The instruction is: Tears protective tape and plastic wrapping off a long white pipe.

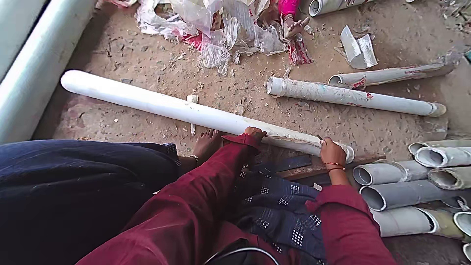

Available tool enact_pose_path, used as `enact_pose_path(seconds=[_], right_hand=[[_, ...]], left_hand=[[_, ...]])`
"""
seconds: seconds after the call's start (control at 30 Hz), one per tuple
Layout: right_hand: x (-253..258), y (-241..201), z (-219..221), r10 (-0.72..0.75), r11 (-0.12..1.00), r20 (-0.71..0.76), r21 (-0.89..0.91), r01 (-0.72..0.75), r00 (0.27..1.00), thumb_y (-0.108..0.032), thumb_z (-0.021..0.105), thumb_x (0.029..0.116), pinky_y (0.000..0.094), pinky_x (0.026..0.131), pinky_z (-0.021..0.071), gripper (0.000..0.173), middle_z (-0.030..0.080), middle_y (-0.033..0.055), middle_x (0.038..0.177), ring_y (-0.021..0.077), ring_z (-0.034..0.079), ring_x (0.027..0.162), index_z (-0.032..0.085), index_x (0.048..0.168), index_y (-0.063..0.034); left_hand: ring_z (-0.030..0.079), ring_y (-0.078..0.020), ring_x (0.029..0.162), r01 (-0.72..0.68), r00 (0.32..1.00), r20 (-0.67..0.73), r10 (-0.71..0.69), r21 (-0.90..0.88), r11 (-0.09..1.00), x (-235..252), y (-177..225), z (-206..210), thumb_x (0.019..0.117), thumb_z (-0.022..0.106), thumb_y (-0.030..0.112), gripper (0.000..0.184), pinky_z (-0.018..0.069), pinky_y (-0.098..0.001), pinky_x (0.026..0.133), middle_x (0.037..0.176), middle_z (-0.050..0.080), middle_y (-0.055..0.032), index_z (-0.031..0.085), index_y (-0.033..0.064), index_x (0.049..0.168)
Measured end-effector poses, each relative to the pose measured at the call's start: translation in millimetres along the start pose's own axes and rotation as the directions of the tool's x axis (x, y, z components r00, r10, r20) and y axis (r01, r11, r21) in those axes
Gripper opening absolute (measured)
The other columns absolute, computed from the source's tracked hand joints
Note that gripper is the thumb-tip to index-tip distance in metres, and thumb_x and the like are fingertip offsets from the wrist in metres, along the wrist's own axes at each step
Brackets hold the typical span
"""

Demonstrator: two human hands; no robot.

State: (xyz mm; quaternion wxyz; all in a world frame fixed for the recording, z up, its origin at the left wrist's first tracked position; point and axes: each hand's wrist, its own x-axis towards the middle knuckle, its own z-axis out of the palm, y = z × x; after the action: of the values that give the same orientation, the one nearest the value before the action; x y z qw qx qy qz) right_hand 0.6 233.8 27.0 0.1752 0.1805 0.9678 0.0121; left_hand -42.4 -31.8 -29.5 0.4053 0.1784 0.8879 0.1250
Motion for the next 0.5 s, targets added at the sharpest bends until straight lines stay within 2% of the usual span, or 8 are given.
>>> enact_pose_path(seconds=[0.03,0.1,0.2,0.27,0.33,0.4,0.47,0.5], right_hand=[[0,5,-3,0.08,0.989,-0.066,0.131,-0.071,0.995,-0.019,0.04,0.1114,0.0621,0.1,0.0469,0.038,0.069,0.0285,0.123,0.0456,0.066,0.119,0.061,0.137,-0.0016],[6,11,-9,0.22,0.944,-0.086,0.27,-0.19,0.972,-0.019,0.041,0.1107,0.0591,0.103,0.046,0.038,0.069,0.0269,0.126,0.0426,0.064,0.122,0.062,0.138,-0.0028],[20,23,2,0.369,0.864,0.027,0.357,-0.354,0.929,-0.016,0.046,0.1077,0.0537,0.109,0.0427,0.035,0.064,0.0258,0.134,0.0377,0.059,0.131,0.062,0.134,0.0011],[35,37,17,0.428,0.795,0.109,0.427,-0.431,0.897,-0.016,0.05,0.1065,0.0522,0.114,0.0383,0.036,0.059,0.026,0.142,0.0368,0.052,0.137,0.062,0.135,0.0024],[47,49,35,0.47,0.718,0.133,0.517,-0.466,0.872,-0.015,0.052,0.106,0.0519,0.111,0.0397,0.034,0.06,0.0252,0.14,0.0358,0.054,0.136,0.064,0.133,0.002],[54,59,44,0.496,0.646,0.128,0.606,-0.463,0.859,-0.015,0.054,0.1055,0.0514,0.111,0.0405,0.033,0.061,0.0251,0.138,0.0357,0.055,0.134,0.065,0.131,0.0019],[59,65,48,0.511,0.61,0.105,0.655,-0.446,0.853,-0.015,0.055,0.1051,0.0523,0.11,0.0409,0.033,0.062,0.0248,0.137,0.0361,0.056,0.132,0.065,0.132,0.0004],[60,66,50,0.512,0.606,0.095,0.664,-0.438,0.854,-0.016,0.054,0.1054,0.0527,0.111,0.0402,0.034,0.062,0.0252,0.138,0.0367,0.055,0.133,0.065,0.133,0.0002]], left_hand=[[0.063,-0.0425,0.123,0.009,1.0,-0.007,-0.009,0.027,1.0,-5,-10,-5,0.1032,0.056,0.011,0.042,0.0485,-0.0628,0.099,0.13,0.067,-0.0221,0.058,0.0134,0.145],[0.065,-0.0426,0.12,0.032,0.999,-0.044,-0.029,0.068,0.997,-12,-34,-12,0.1009,0.06,0.013,0.039,0.0491,-0.0638,0.097,0.127,0.069,-0.0216,0.062,0.0135,0.14],[0.064,-0.0436,0.121,0.072,0.997,-0.048,-0.067,0.101,0.992,-22,-58,-14,0.1043,0.055,0.011,0.04,0.0477,-0.0643,0.099,0.127,0.069,-0.0225,0.06,0.0164,0.143],[0.064,-0.0437,0.121,0.092,0.996,-0.027,-0.09,0.123,0.988,-24,-56,-12,0.1001,0.057,0.005,0.047,0.0474,-0.0643,0.099,0.129,0.068,-0.0226,0.058,0.0168,0.146],[0.063,-0.0448,0.123,0.114,0.993,0.001,-0.115,0.124,0.986,-29,-47,-6,0.0977,0.057,0.0,0.052,0.0478,-0.0639,0.099,0.131,0.066,-0.0243,0.055,0.014,0.148],[0.061,-0.0455,0.125,0.151,0.987,0.03,-0.157,0.138,0.979,-38,-32,-4,0.102,0.051,0.0,0.049,0.0474,-0.0622,0.101,0.133,0.064,-0.0263,0.05,0.0108,0.15],[0.058,-0.0455,0.128,0.222,0.974,0.001,-0.226,0.194,0.956,-43,-20,-1,0.1044,0.047,0.002,0.045,0.0461,-0.0594,0.102,0.133,0.063,-0.0276,0.05,0.0081,0.149],[0.054,-0.0468,0.131,0.259,0.966,-0.046,-0.255,0.226,0.939,-43,-18,3,0.106,0.043,0.001,0.042,0.0428,-0.0581,0.104,0.134,0.06,-0.0301,0.051,0.0056,0.147]])
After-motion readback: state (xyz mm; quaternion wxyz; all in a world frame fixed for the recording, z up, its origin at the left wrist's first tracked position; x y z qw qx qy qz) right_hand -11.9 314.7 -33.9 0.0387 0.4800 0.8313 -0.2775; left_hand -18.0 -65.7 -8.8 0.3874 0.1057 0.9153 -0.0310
